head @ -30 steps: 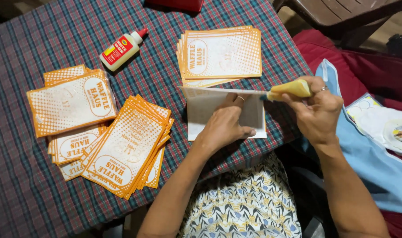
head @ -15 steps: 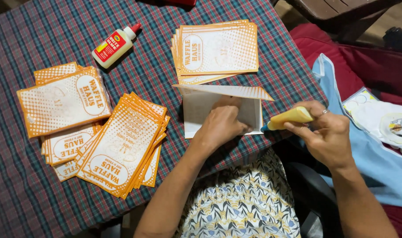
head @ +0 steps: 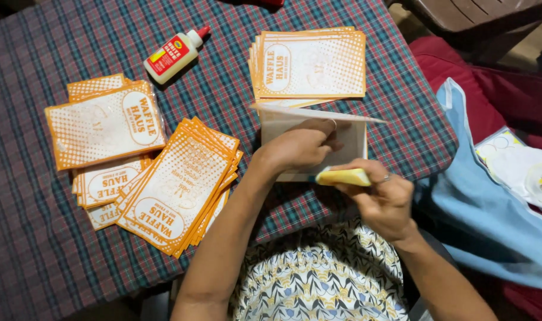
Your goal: Applying glue to the edges of paper folders using a sponge applicator and folding them into shape.
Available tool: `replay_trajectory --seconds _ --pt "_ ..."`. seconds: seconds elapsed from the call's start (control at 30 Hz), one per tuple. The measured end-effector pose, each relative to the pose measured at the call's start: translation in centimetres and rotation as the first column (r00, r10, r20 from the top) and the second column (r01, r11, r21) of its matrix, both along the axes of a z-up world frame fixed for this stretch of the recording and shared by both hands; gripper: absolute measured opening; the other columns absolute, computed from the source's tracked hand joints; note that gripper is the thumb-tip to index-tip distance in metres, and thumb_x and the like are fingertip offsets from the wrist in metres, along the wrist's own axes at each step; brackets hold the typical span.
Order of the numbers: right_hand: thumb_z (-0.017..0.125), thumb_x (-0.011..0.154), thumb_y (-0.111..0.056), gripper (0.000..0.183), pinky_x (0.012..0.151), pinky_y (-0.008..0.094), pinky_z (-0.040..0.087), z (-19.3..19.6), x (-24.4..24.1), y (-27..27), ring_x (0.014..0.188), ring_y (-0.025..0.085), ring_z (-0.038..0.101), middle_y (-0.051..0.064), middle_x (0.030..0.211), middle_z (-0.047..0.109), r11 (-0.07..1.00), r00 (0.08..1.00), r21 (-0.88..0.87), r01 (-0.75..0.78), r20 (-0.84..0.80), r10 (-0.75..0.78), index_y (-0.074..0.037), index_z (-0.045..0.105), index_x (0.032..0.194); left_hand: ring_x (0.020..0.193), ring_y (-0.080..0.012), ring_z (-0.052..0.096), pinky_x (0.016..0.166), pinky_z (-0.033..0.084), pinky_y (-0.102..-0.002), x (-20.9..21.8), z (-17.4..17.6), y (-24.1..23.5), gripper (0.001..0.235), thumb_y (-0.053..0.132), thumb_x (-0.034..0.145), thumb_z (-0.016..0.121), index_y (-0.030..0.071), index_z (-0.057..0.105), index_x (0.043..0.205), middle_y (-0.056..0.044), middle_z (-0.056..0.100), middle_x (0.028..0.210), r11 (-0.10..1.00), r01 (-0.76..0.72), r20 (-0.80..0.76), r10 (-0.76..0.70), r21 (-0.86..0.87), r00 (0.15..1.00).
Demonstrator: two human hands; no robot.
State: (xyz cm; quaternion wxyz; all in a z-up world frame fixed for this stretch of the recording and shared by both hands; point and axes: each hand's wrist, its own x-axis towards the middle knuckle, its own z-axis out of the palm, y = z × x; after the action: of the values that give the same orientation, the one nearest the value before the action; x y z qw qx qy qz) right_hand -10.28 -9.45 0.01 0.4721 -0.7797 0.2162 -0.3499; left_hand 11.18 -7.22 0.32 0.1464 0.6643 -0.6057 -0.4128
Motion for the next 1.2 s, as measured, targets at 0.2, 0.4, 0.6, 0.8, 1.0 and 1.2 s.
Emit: replay_trajectory --seconds 0.2,0.4,0.6,0.8,1.0,1.2 --pt "0.082 0.081 0.002 0.025 0.066 0.034 0.061 0.5 4.4 3.0 0.075 0.026 0.079 0.011 0.085 0.08 0.999 0.998 -0.043 -0.019 0.067 0.022 -0.008 0.076 0.104 0.13 -0.0493 0.056 0.11 0.042 -0.059 0.8 4.6 0.7 0.057 0.031 0.097 0.04 -0.008 0.065 0.129 -0.034 0.064 0.131 0.99 0.054 -0.006 -0.053 0.131 0.999" --pt "0.089 0.079 -0.011 0.03 0.061 0.035 0.06 -1.7 6.3 4.0 0.067 0.028 0.076 0.008 0.077 0.077 0.99 1.0 -0.144 0.004 0.009 -0.002 -0.015 0.074 0.104 0.127 -0.0448 0.061 0.103 0.05 -0.055 1.5 1.7 0.4 0.051 0.032 0.102 0.048 0.005 0.054 0.145 -0.025 0.068 0.128 1.0 0.009 -0.202 -0.015 -0.027 0.979" --pt "0.086 0.081 -0.001 0.034 0.077 0.035 0.06 0.0 2.1 0.9 0.084 0.02 0.075 0.014 0.096 0.076 0.984 0.999 0.179 0.02 0.046 -0.029 -0.005 0.072 0.112 0.118 -0.0437 0.067 0.099 0.054 -0.053 0.8 -0.3 1.3 0.04 0.032 0.1 0.053 0.008 0.068 0.128 -0.024 0.074 0.117 0.977 -0.136 -0.234 0.095 -0.165 0.968" --pt "0.06 0.105 -0.019 0.037 0.062 0.026 0.055 2.4 -4.1 -3.9 0.07 0.014 0.06 0.013 0.095 0.06 0.908 0.948 0.272 0.319 -0.111 -0.3 -0.008 0.046 0.138 0.072 -0.019 0.074 0.062 0.065 -0.024 -5.9 2.0 8.8 0.018 0.013 0.102 0.058 0.003 0.072 0.103 -0.011 0.077 0.086 0.903 -0.231 -0.299 0.122 -0.363 0.946" --pt "0.071 0.102 -0.023 0.039 0.066 0.027 0.045 2.0 -4.0 -6.9 0.068 0.01 0.052 0.0 0.074 0.058 0.969 0.829 -0.155 0.193 -0.503 -0.246 -0.006 0.071 0.137 0.054 -0.0163 0.063 0.045 0.05 -0.023 -7.5 -1.1 12.1 0.022 -0.02 0.086 0.061 -0.001 0.071 0.091 -0.011 0.07 0.068 0.541 -0.192 -0.067 0.242 -0.819 0.968" --pt "0.074 0.101 -0.007 0.044 0.076 0.035 0.051 0.8 -4.7 -7.5 0.067 0.018 0.053 0.014 0.11 0.059 0.88 0.859 -0.471 0.06 -0.424 -0.286 -0.001 0.069 0.144 0.106 -0.0401 0.07 0.092 0.064 -0.047 -4.6 -1.3 12.8 0.028 -0.008 0.088 0.081 -0.005 0.072 0.114 -0.024 0.076 0.112 0.538 -0.065 0.225 0.455 -0.841 0.862"
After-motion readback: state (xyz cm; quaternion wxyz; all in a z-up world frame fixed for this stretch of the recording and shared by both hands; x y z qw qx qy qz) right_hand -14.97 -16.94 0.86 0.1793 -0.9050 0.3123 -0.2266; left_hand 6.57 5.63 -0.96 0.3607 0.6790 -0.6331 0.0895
